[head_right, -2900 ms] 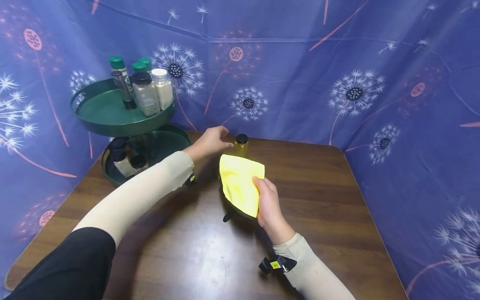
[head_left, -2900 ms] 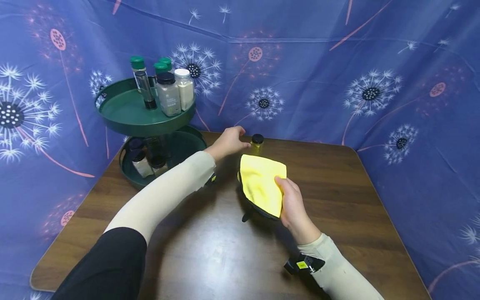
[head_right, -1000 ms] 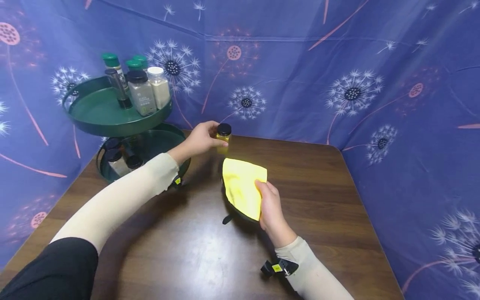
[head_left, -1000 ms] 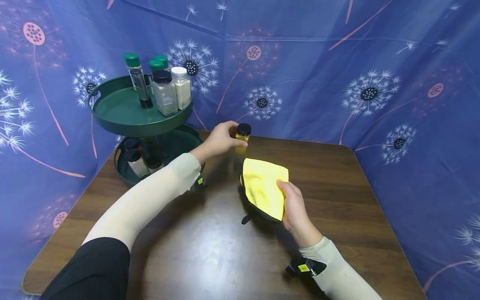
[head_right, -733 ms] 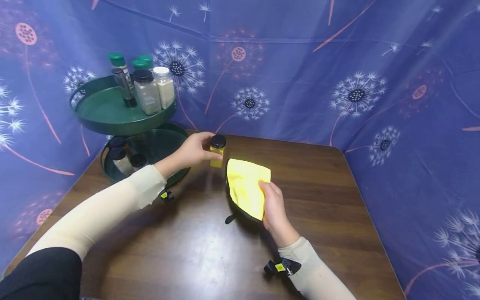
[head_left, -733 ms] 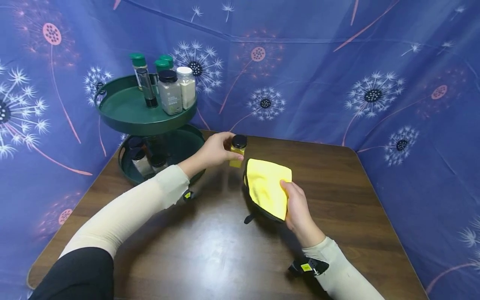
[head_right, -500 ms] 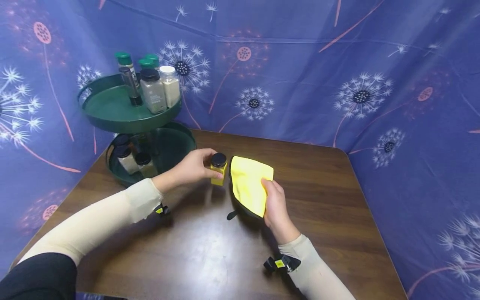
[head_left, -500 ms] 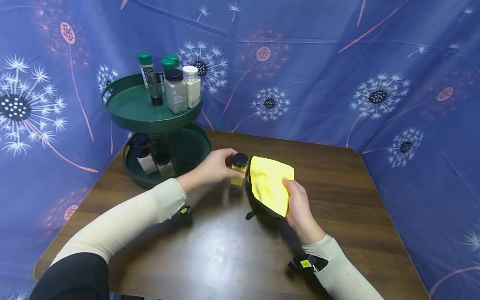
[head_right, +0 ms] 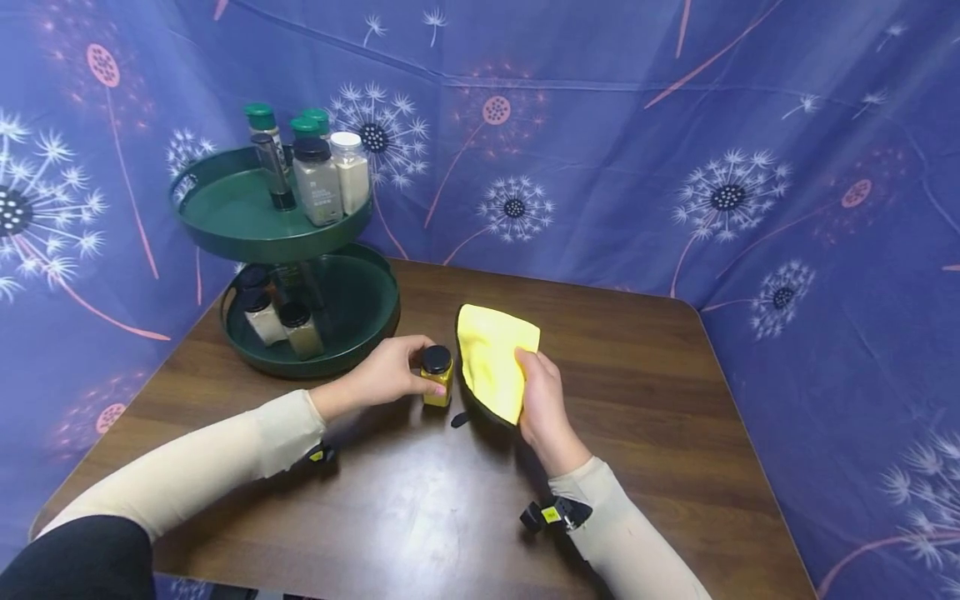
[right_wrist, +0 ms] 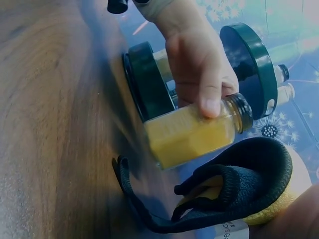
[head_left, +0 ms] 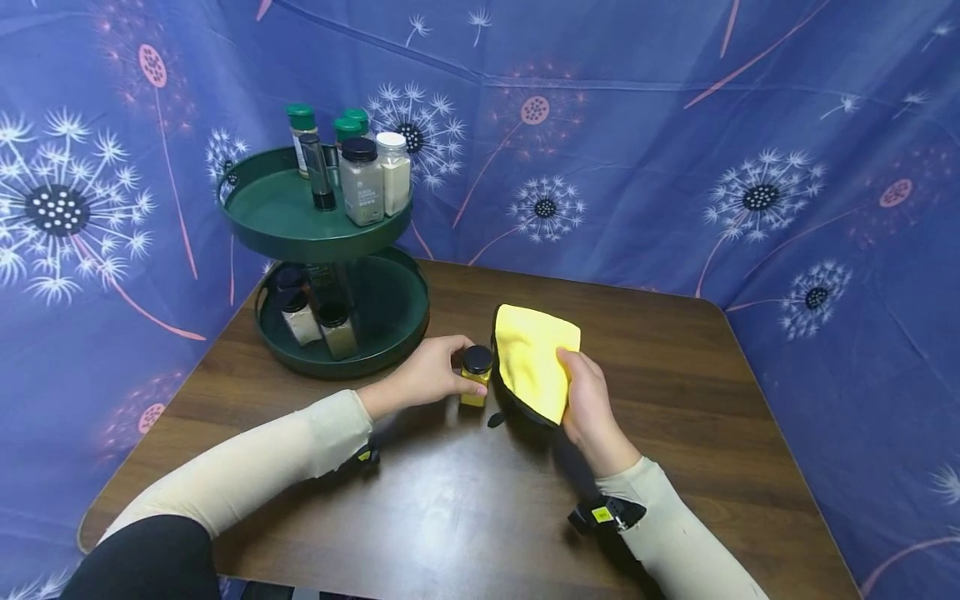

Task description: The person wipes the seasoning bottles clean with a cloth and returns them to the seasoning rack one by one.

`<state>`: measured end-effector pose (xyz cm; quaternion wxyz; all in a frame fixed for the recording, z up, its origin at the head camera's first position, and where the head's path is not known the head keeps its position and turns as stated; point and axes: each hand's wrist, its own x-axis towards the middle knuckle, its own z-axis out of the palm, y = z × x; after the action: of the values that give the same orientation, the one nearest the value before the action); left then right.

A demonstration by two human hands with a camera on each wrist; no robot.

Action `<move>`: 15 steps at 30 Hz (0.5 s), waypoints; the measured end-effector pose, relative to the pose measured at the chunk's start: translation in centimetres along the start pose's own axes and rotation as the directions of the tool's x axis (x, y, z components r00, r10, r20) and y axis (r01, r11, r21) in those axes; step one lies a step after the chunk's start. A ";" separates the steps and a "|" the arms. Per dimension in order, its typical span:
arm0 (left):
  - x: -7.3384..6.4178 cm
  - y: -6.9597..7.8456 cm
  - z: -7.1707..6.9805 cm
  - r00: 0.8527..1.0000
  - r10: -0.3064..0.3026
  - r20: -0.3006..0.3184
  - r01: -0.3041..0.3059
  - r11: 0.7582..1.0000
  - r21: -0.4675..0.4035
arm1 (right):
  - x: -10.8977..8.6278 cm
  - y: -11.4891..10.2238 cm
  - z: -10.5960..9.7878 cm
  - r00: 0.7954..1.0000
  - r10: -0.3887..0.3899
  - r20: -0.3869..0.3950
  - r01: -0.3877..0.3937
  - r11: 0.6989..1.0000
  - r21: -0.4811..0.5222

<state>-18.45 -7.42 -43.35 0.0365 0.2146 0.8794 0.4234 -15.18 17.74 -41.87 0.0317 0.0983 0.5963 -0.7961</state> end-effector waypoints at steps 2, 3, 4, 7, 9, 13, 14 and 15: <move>-0.2 -0.2 0.4 1.000 0.002 -0.012 -0.002 1.000 0.015 | 0.1 0.0 0.2 1.000 -0.004 0.000 0.004 1.000 -0.005; -0.2 -0.3 0.5 1.000 0.004 -0.014 -0.004 1.000 0.018 | 0.1 0.0 0.3 1.000 -0.005 -0.002 0.005 1.000 -0.006; -0.3 -0.3 0.7 1.000 0.005 -0.016 -0.004 1.000 0.023 | 0.2 0.0 0.4 1.000 -0.005 0.000 0.005 1.000 -0.008; -0.4 -0.4 1.1 1.000 0.001 -0.015 -0.001 1.000 0.028 | 0.2 0.1 0.8 1.000 -0.004 0.009 0.004 1.000 -0.007; -0.6 -0.4 1.3 1.000 -0.001 -0.011 0.001 1.000 0.030 | 0.2 0.2 1.1 1.000 -0.005 0.018 0.005 1.000 -0.012; -0.8 -0.7 1.6 1.000 -0.001 -0.007 0.001 0.999 0.054 | 0.2 0.5 1.5 0.999 -0.008 0.031 0.009 0.999 -0.034; -0.9 -0.7 1.6 1.000 -0.001 -0.007 0.001 0.998 0.058 | 0.2 0.5 1.6 0.999 -0.009 0.034 0.011 0.999 -0.040; -1.0 -0.8 1.6 1.000 -0.002 -0.008 0.002 0.998 0.064 | 0.3 0.6 1.6 0.999 -0.011 0.036 0.013 0.999 -0.046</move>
<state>-17.44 -7.07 -45.10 0.0265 0.2131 0.8928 0.3959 -15.53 16.05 -42.01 0.0397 0.0797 0.6146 -0.7838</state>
